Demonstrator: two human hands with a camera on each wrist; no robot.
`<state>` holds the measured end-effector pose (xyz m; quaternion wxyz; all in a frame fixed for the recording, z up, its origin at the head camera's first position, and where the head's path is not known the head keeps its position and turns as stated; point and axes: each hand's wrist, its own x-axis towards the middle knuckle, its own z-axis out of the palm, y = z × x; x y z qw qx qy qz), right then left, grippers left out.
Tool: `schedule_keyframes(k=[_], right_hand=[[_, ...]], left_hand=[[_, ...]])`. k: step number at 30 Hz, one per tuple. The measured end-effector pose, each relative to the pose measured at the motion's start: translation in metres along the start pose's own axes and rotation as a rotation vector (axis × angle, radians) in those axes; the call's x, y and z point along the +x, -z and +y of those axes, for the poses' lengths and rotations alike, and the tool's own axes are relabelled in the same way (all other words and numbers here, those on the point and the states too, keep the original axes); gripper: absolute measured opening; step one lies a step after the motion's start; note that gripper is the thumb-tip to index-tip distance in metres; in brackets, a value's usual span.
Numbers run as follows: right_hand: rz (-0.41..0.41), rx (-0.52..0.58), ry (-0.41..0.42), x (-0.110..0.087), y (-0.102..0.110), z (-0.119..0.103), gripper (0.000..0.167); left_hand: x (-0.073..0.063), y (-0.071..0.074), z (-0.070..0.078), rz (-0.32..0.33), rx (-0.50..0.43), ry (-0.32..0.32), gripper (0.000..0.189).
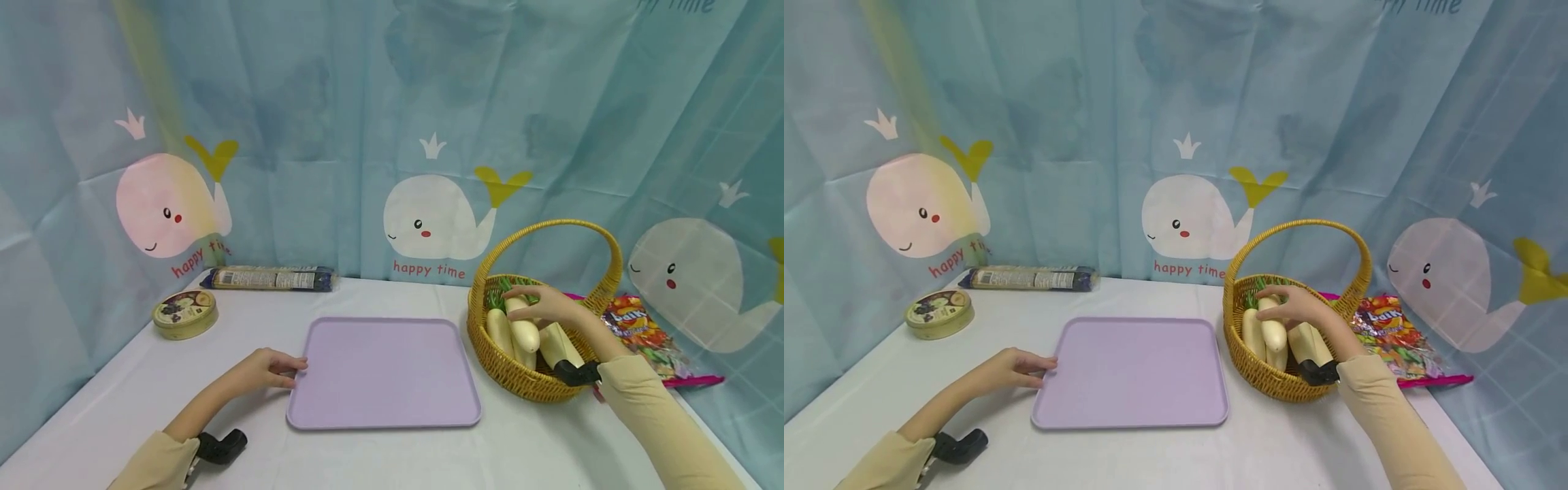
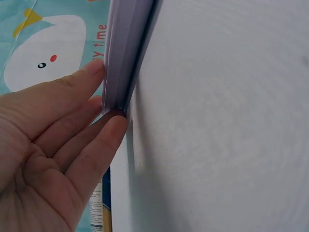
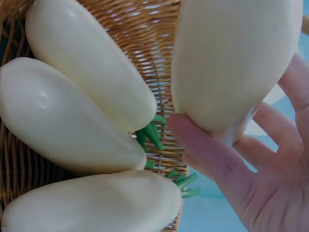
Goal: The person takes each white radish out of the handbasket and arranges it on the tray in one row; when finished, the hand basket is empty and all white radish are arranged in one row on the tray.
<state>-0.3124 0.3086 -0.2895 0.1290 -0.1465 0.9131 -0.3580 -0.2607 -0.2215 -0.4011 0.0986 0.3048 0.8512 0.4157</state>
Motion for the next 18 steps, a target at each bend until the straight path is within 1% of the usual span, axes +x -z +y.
schedule_keyframes(k=[5,8,12,18], right_hand=[[0.035,0.032,0.036,-0.006,0.002,-0.003,0.063],[0.054,0.037,0.076,-0.012,0.002,-0.005,0.061],[0.080,0.044,0.126,-0.025,-0.002,-0.005,0.059],[0.123,0.117,0.144,-0.045,-0.009,-0.008,0.058]], left_hand=[[-0.001,-0.001,0.005,0.016,-0.033,0.007,0.037],[0.000,0.000,0.005,0.032,-0.052,0.014,0.039],[-0.001,-0.001,0.004,0.037,-0.072,0.022,0.039],[0.000,-0.003,0.003,0.027,-0.086,0.014,0.038]])
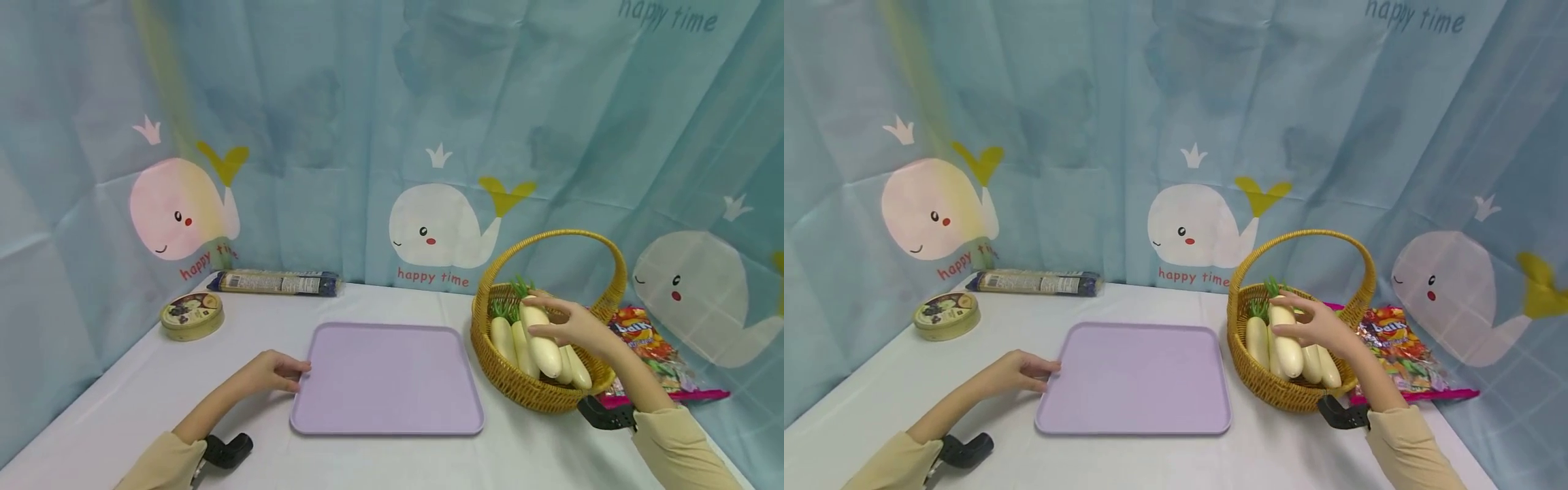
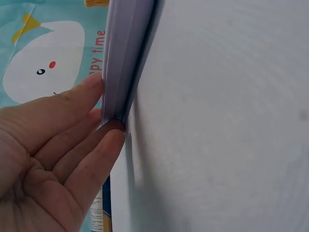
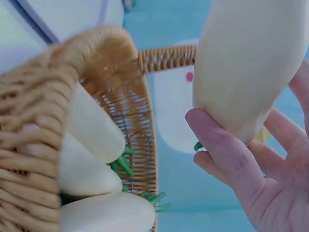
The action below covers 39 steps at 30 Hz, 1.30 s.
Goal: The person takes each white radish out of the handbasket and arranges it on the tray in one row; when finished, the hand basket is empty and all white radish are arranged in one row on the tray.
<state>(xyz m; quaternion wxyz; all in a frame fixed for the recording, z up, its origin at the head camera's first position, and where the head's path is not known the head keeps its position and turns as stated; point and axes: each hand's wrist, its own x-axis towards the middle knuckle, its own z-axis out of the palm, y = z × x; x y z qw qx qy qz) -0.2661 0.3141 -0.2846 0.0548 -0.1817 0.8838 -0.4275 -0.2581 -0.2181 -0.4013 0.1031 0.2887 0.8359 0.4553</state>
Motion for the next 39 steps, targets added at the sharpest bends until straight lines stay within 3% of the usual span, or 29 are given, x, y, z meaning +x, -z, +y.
schedule_keyframes(k=[9,14,21,24,31,39], right_hand=[[0.034,0.043,0.044,-0.025,-0.009,-0.006,0.053],[0.000,0.126,0.066,-0.044,-0.014,-0.008,0.051],[-0.058,0.220,0.348,-0.069,-0.030,-0.017,0.049],[-0.077,0.234,0.427,-0.073,-0.040,-0.022,0.052],[-0.120,0.217,0.491,-0.049,-0.063,-0.039,0.051],[0.018,0.193,0.394,0.006,-0.106,-0.049,0.051]], left_hand=[[-0.002,-0.002,-0.001,0.027,0.008,0.021,0.041],[-0.004,-0.002,-0.001,0.034,0.000,0.034,0.043],[-0.002,-0.001,-0.001,0.030,0.007,0.015,0.044],[-0.001,0.000,-0.002,0.028,0.011,0.015,0.044],[-0.001,0.003,-0.001,0.038,0.000,0.028,0.042],[0.000,0.000,0.001,0.039,0.000,0.044,0.042]])
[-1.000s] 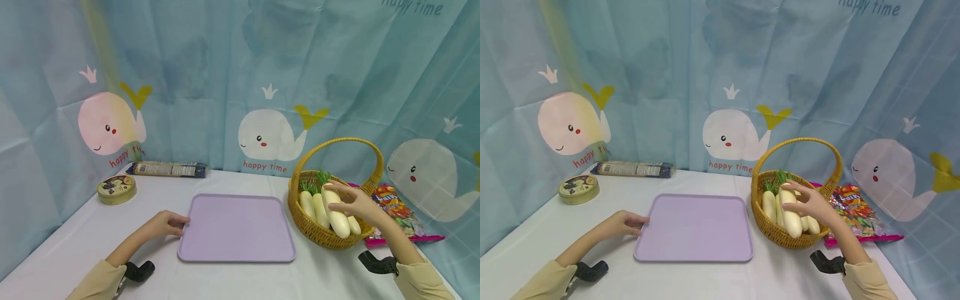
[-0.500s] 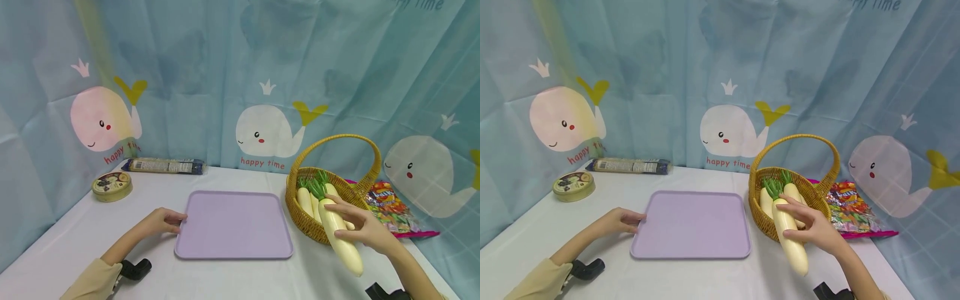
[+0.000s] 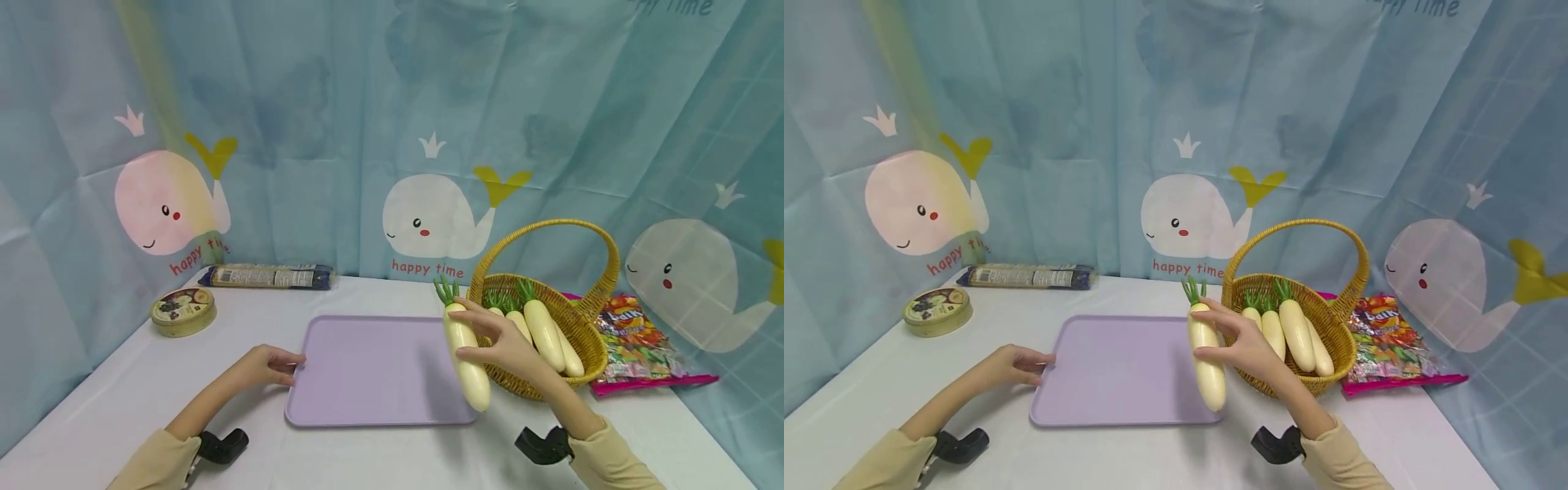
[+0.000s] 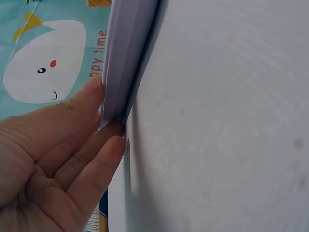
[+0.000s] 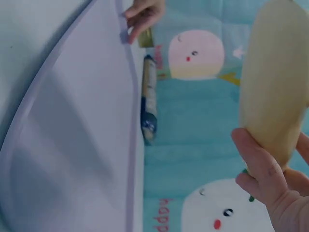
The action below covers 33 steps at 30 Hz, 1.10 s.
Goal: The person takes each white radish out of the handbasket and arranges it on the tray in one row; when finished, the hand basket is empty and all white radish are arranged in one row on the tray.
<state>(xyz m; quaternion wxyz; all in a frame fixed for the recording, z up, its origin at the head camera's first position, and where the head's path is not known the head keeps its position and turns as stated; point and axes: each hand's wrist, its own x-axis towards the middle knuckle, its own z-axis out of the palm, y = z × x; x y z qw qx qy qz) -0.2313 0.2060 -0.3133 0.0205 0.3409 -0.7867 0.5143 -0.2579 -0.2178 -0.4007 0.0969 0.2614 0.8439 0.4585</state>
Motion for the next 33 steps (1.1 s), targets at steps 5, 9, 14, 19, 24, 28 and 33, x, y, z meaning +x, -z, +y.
schedule_keyframes(k=[5,9,14,19,24,28,33], right_hand=[[0.074,0.062,-0.066,0.031,-0.032,-0.003,0.052],[0.082,0.068,-0.122,0.053,-0.052,-0.010,0.051],[0.070,0.095,-0.117,0.076,-0.073,0.010,0.053],[0.048,0.118,-0.120,0.094,-0.097,0.031,0.054],[0.014,0.114,-0.156,0.105,-0.121,0.034,0.054],[0.002,0.090,-0.158,0.109,-0.131,0.021,0.052],[0.003,0.022,-0.174,0.118,-0.140,0.028,0.050]], left_hand=[[-0.001,-0.001,-0.001,0.005,-0.007,-0.020,0.042],[0.000,0.000,0.001,0.002,-0.014,-0.027,0.041],[0.001,0.001,0.000,-0.005,-0.023,-0.024,0.042],[-0.002,0.001,-0.003,-0.013,-0.004,-0.025,0.040],[-0.007,0.000,-0.008,-0.028,-0.022,-0.019,0.040],[-0.007,0.000,-0.010,-0.023,-0.046,-0.027,0.044],[0.000,0.000,-0.011,-0.013,-0.048,-0.040,0.045]])
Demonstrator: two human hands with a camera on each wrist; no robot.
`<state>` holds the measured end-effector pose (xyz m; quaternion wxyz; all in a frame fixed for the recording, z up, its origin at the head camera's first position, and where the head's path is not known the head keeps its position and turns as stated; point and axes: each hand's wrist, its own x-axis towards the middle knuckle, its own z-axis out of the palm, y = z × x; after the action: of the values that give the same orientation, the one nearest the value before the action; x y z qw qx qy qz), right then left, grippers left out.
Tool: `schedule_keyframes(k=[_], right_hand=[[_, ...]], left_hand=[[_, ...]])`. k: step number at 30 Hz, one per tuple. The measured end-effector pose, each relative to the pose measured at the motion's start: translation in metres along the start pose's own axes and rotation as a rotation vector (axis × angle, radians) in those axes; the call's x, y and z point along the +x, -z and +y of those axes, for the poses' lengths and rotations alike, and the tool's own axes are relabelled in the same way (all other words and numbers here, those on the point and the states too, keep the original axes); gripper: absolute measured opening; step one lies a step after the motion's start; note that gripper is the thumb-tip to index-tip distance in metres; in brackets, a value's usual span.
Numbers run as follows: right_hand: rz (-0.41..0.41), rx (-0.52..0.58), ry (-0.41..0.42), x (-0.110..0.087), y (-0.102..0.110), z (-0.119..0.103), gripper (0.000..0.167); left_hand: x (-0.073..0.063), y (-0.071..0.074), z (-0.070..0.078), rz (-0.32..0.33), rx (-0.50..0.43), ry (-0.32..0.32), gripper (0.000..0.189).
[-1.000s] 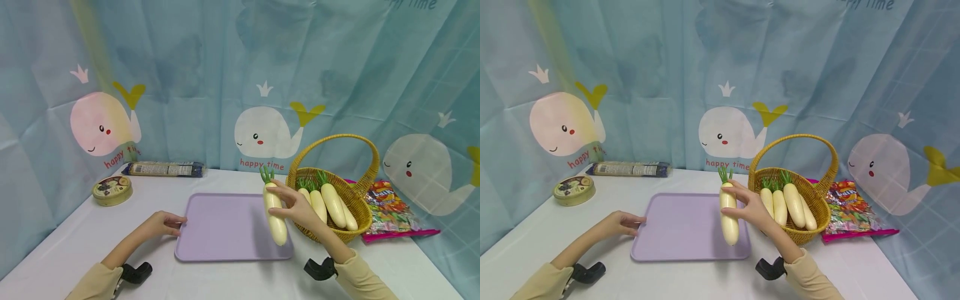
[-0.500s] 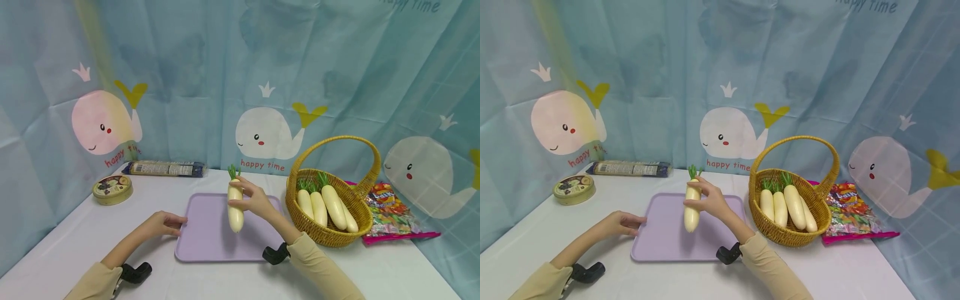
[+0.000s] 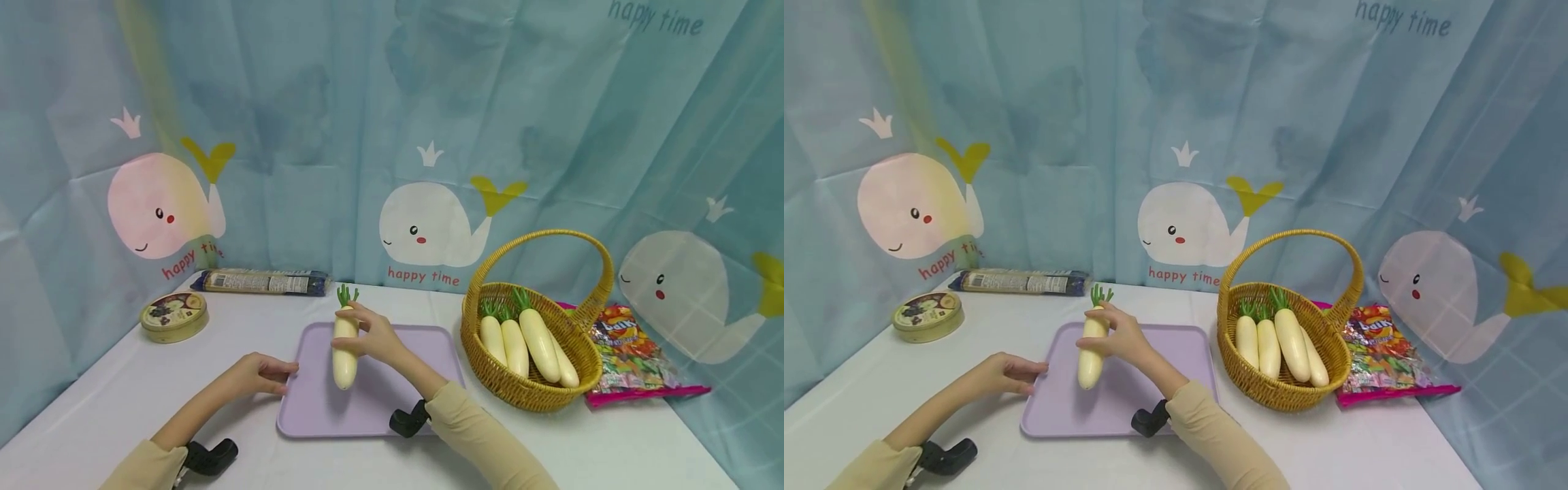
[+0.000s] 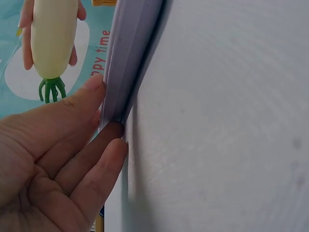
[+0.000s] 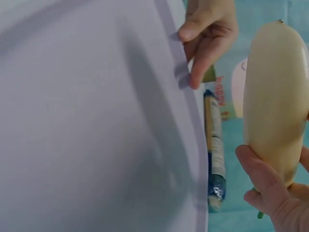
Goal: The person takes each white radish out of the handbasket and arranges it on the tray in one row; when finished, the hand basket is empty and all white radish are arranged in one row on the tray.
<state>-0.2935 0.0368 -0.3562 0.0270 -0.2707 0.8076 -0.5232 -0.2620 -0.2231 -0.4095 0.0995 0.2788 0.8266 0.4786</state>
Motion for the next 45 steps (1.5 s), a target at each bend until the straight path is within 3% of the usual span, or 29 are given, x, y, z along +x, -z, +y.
schedule_keyframes(k=[8,15,25,32,45], right_hand=[[0.003,-0.026,-0.051,0.009,-0.019,0.013,0.053],[-0.078,-0.197,-0.042,0.008,-0.028,0.018,0.053],[-0.123,-0.306,-0.071,0.008,-0.041,0.016,0.052],[-0.150,-0.334,-0.080,0.008,-0.051,0.010,0.052],[-0.252,-0.493,-0.046,0.011,-0.060,0.005,0.054]], left_hand=[[-0.001,0.000,0.003,-0.005,0.014,-0.008,0.041],[-0.003,-0.001,0.004,0.019,0.076,0.010,0.043],[-0.003,-0.002,0.006,0.032,0.148,0.021,0.044],[-0.003,-0.001,0.003,0.032,0.139,-0.016,0.043],[-0.002,-0.001,0.003,0.023,0.095,0.000,0.045]])
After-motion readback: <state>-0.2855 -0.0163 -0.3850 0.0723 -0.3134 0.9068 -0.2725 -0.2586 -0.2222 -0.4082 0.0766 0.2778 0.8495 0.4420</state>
